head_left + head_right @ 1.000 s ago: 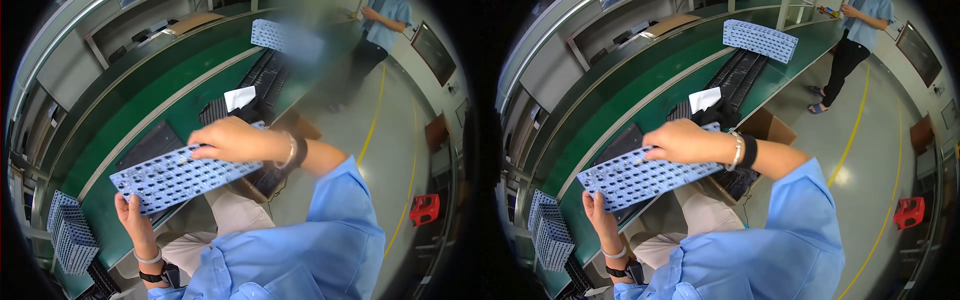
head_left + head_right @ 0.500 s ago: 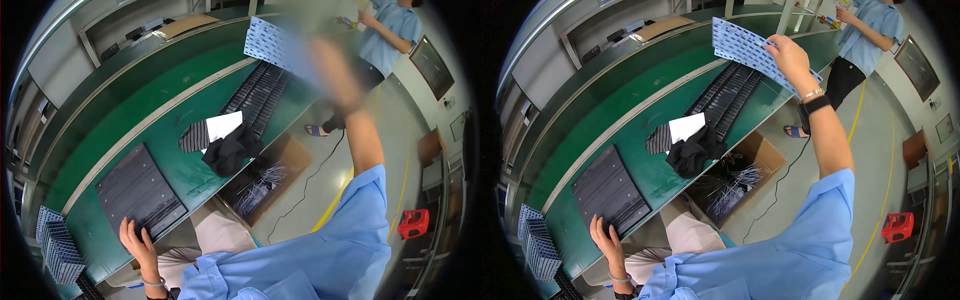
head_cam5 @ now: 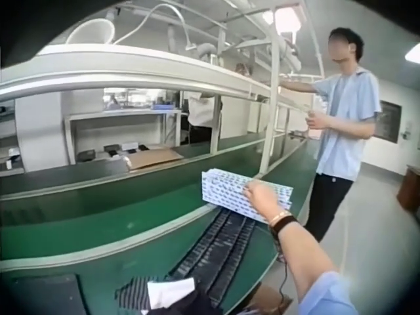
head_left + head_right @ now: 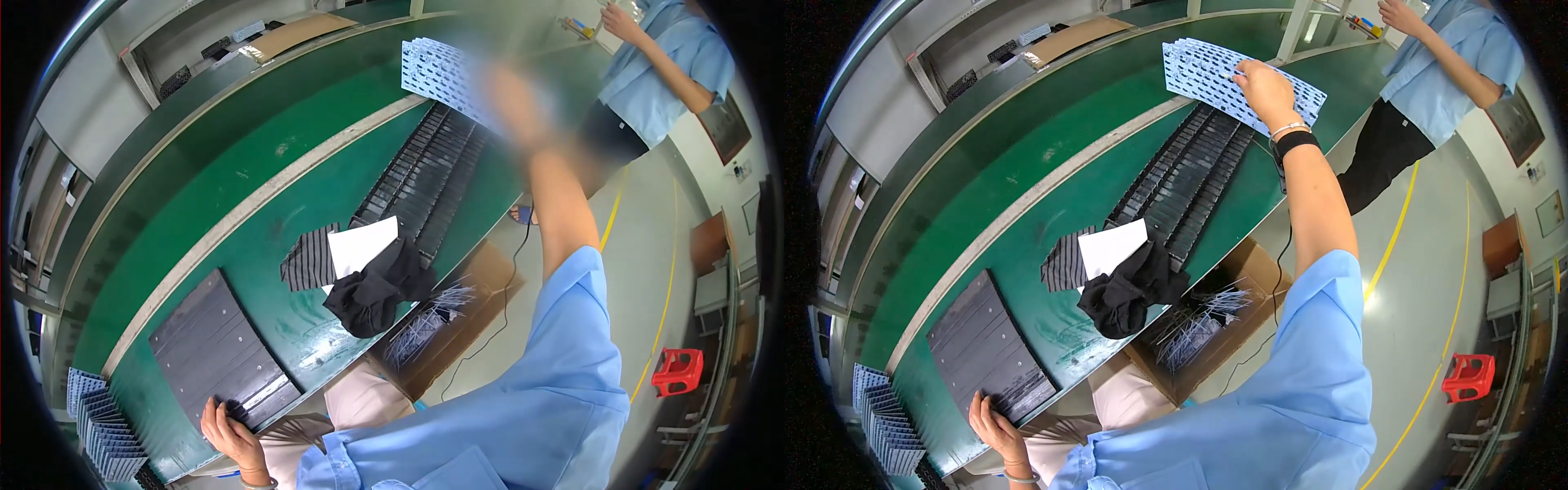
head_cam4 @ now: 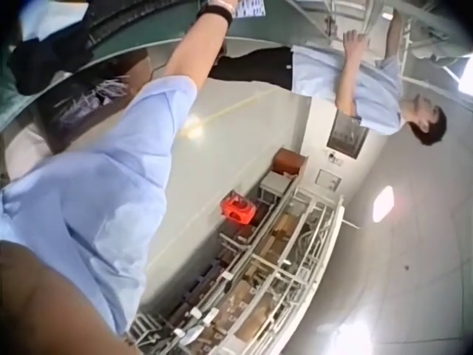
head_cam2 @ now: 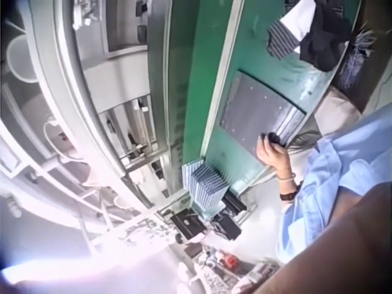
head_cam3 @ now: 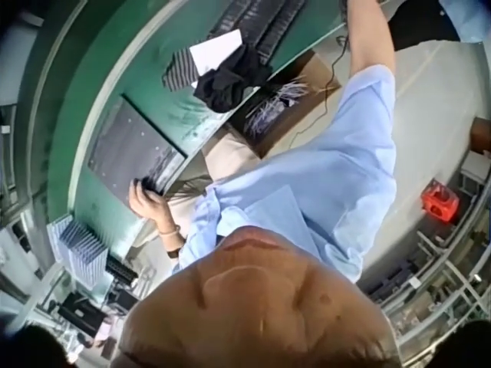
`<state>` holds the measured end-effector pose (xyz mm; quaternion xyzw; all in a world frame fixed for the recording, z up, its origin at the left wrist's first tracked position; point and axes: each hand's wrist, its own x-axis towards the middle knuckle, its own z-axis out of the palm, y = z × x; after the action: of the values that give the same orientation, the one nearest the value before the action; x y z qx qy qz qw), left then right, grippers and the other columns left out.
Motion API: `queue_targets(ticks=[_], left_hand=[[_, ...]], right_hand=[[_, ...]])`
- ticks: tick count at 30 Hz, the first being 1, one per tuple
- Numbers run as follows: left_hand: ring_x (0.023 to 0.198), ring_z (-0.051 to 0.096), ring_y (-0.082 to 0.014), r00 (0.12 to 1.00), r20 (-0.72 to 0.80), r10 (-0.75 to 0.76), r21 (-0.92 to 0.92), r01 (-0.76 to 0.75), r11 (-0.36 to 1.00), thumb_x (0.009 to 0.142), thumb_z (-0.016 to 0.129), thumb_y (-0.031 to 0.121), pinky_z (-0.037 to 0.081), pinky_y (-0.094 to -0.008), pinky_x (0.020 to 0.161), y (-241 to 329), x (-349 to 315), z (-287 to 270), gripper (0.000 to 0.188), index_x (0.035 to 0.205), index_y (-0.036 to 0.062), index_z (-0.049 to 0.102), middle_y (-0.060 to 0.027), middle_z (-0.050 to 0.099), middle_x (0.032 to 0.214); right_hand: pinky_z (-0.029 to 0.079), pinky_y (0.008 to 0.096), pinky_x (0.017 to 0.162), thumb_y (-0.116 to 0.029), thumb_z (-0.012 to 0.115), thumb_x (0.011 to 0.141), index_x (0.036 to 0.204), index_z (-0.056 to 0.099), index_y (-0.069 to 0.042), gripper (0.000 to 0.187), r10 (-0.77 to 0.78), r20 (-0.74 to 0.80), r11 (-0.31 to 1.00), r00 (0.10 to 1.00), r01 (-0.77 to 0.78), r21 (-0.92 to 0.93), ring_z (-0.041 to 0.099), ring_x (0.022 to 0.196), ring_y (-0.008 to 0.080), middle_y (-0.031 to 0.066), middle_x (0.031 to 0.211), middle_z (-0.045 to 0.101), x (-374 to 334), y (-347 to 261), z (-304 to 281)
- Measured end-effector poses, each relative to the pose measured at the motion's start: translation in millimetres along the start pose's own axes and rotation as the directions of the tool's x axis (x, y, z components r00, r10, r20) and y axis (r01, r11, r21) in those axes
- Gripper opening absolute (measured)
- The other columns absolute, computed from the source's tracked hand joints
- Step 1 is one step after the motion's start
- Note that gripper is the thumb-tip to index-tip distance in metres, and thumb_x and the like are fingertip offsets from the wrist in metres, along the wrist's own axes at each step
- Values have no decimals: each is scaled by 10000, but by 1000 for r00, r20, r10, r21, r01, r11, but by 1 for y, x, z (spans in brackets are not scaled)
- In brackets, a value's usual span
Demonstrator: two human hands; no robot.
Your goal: The person wipes a black plate with a cloth, places a circuit board onto it, and presses it down before placing the board into a box.
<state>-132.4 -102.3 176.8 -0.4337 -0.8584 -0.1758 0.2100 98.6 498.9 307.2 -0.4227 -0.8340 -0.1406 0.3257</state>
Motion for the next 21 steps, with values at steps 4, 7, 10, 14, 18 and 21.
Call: queue_targets(ticks=[4, 7, 10, 14, 18, 21], left_hand=[[1022, 474, -364, 1000, 5, -25, -6, 25, 1000, 782, 391, -3, 330, -449, 922, 2, 3, 2, 278, 1032, -20, 513, -196, 512, 1131], [1012, 477, -367, 1000, 8, -27, -2, 27, 1000, 773, 394, 8, 329, -460, 917, 3, 4, 1, 279, 1021, -22, 516, -194, 518, 1119], [1013, 477, -369, 1000, 19, -15, 11, 15, 1000, 769, 391, 13, 327, -462, 919, 3, 5, 0, 287, 1026, -22, 515, -195, 518, 1119], [1035, 468, -360, 999, 32, 5, 24, -6, 1000, 793, 381, -6, 326, -441, 929, 1, 4, -1, 285, 1050, -21, 502, -203, 501, 1148], [1032, 470, -360, 999, 32, 9, 28, -10, 1000, 796, 377, 2, 324, -444, 930, 0, 4, 0, 283, 1049, -20, 501, -201, 501, 1146], [1036, 467, -361, 999, 37, 20, 25, -21, 999, 797, 376, 11, 323, -443, 931, -2, 3, 1, 288, 1056, -19, 500, -200, 501, 1145]], right_hand=[[471, 387, 710, -280, 561, 804, 952, 615, -122, 224, 37, 66, 999, 997, -37, -11, 589, 845, 283, 55, 951, 620, 6, -1, 2], [471, 387, 717, -290, 554, 807, 965, 616, -125, 236, 53, 98, 999, 994, -52, -14, 588, 852, 283, 53, 962, 619, 7, 1, 4], [470, 386, 726, -298, 545, 811, 979, 617, -127, 250, 47, 102, 999, 994, -47, -4, 587, 860, 283, 52, 976, 617, 7, 5, 6], [468, 383, 744, -305, 530, 818, 995, 617, -128, 265, -11, 94, 1000, 995, 10, 7, 583, 880, 284, 57, 990, 612, 10, 15, 13], [466, 383, 756, -292, 538, 817, 1003, 613, -123, 263, -7, 122, 999, 993, 0, 54, 578, 895, 287, 66, 998, 608, 16, 23, 21], [465, 385, 764, -277, 543, 815, 1014, 607, -118, 262, 15, 131, 998, 991, -23, 57, 576, 901, 289, 76, 995, 607, 17, 31, 28]])
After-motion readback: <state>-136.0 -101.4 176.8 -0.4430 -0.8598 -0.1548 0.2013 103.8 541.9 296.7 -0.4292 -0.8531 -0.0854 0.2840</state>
